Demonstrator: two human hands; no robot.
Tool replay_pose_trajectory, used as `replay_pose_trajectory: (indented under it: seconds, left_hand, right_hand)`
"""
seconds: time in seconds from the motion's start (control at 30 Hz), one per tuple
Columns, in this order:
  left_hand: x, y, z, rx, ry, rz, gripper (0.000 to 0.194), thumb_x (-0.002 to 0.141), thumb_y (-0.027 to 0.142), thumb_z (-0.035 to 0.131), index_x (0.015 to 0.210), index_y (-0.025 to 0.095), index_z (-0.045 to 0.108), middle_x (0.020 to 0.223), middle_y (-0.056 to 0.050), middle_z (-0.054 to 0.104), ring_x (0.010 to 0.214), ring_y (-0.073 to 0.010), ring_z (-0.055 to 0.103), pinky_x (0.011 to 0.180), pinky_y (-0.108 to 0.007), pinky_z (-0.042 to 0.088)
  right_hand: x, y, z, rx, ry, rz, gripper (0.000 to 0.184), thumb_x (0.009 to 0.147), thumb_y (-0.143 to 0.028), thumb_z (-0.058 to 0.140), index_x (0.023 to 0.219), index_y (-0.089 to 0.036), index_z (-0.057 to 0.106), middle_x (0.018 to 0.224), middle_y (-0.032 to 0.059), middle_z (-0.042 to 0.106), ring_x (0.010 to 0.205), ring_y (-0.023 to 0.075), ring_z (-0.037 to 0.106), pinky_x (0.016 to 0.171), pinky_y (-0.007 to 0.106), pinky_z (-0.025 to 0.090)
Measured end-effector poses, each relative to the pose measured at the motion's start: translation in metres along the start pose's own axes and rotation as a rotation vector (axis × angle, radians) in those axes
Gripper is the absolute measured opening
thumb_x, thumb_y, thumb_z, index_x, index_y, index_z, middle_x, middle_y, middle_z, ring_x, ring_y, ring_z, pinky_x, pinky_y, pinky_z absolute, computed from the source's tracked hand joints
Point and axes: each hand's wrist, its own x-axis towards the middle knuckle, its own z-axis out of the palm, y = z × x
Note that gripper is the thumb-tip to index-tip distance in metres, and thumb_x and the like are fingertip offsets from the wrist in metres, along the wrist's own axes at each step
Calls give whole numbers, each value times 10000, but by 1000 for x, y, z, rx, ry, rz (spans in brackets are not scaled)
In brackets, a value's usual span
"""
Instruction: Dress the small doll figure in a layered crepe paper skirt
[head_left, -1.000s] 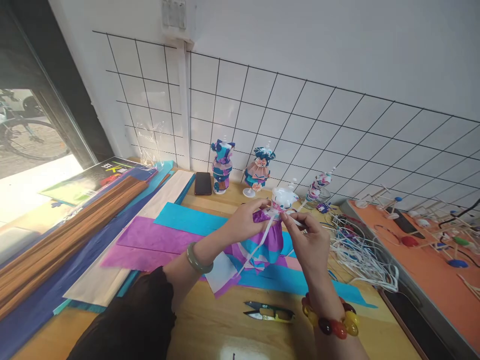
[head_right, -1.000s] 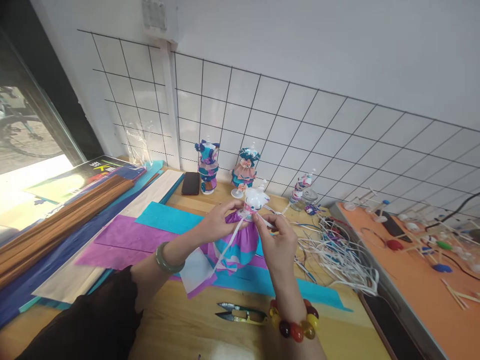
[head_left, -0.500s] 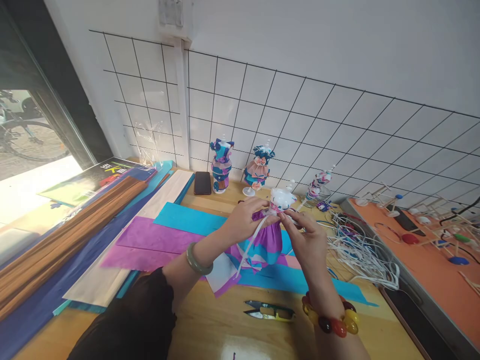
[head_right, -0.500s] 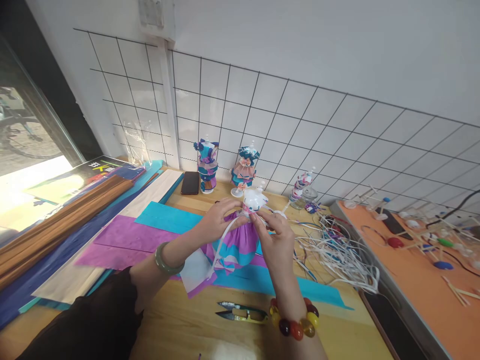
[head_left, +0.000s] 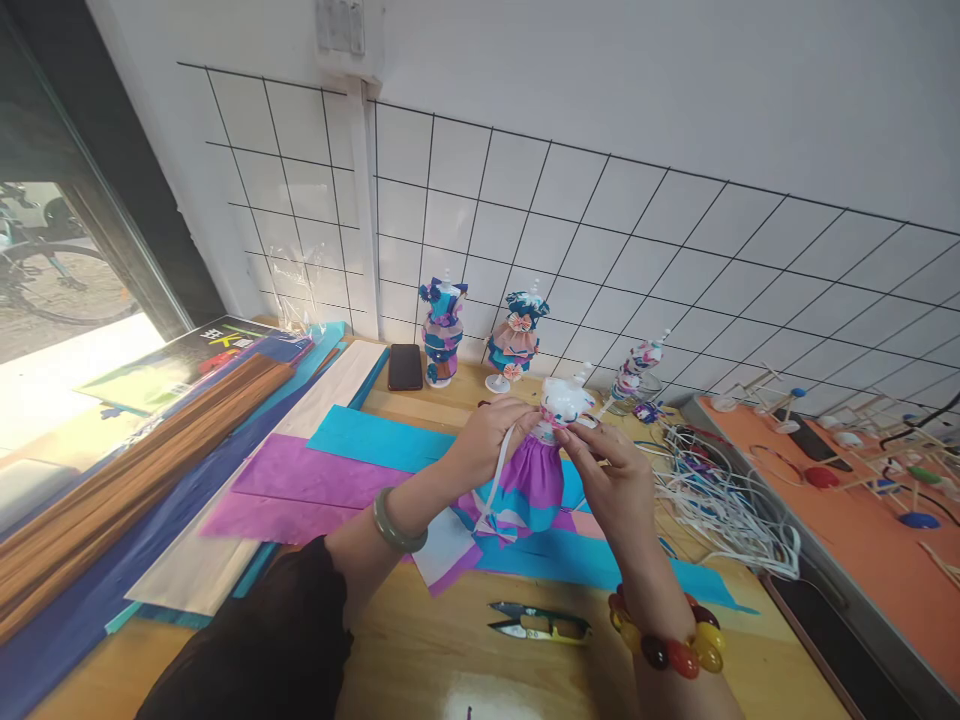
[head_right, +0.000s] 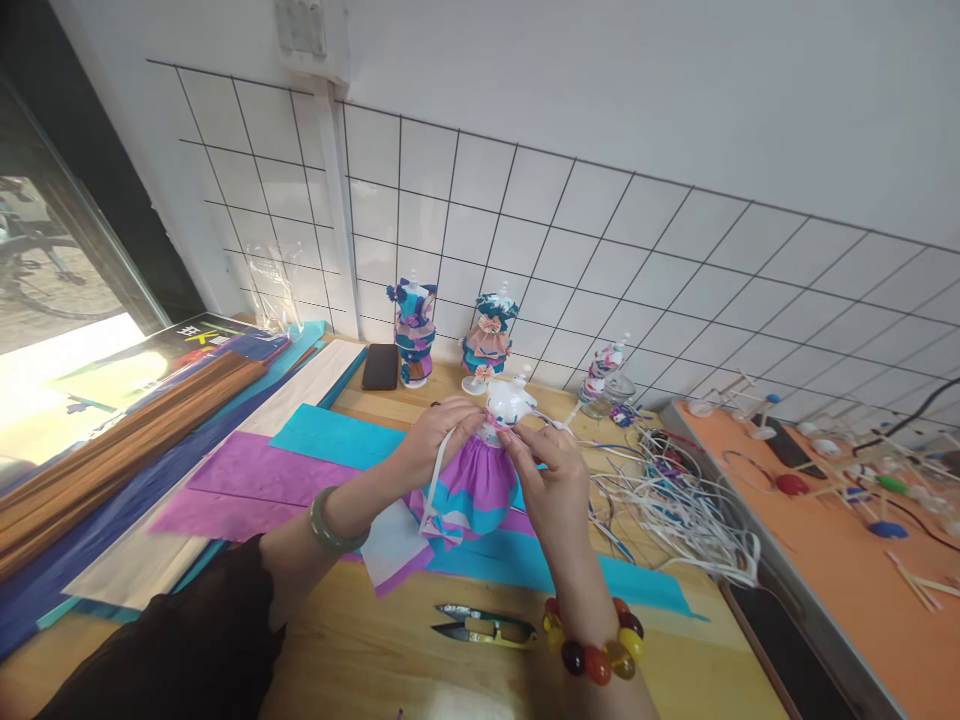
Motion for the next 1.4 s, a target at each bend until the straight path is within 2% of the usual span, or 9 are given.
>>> replay_pose_trajectory:
  seconds: [0.33,0.57,0.8,1.0,1.4]
  left_hand:
    - [1,-2,4,-104,9,-91,340,941,367,375,862,162,634,868,-51,636,866,-176,584,812,-296,450]
    - [1,1,3,-286,24,-133,349,922,380,413,774,156,635,794,-41,606,834,-172,568,776,-272,438]
    - [0,-7,3,-475,66,-308,378,830,476,548,735,134,678,719,-31,630,737,-158,568,699,-263,427]
    - [-1,-8,6,-439,114,-321,393,831,493,539,739,134,669,679,-16,602,684,-133,535,645,-246,402]
    - [-3,-13,10,-446,96,-277,424,874,510,456,779,138,635,726,-10,588,704,-130,523,688,-254,427]
  right_hand:
    - [2,2,-2,-21,-30,-55,211,844,-340,612,838,-164,727,681,44,615,625,165,524,576,308,408]
    - [2,-1,-2,-19,-35,-55,222,845,-327,611,841,-137,727,642,35,583,599,157,499,560,303,392]
    - [2,-2,-1,10,-19,-55,195,830,-321,627,850,-156,728,678,39,617,601,161,516,583,313,410]
    - [1,-3,0,29,-31,-63,178,829,-292,631,849,-142,723,685,47,614,617,167,522,591,316,412]
    - [0,-5,2,-3,-30,-99,175,842,-323,604,853,-192,720,642,21,593,611,165,521,596,320,413]
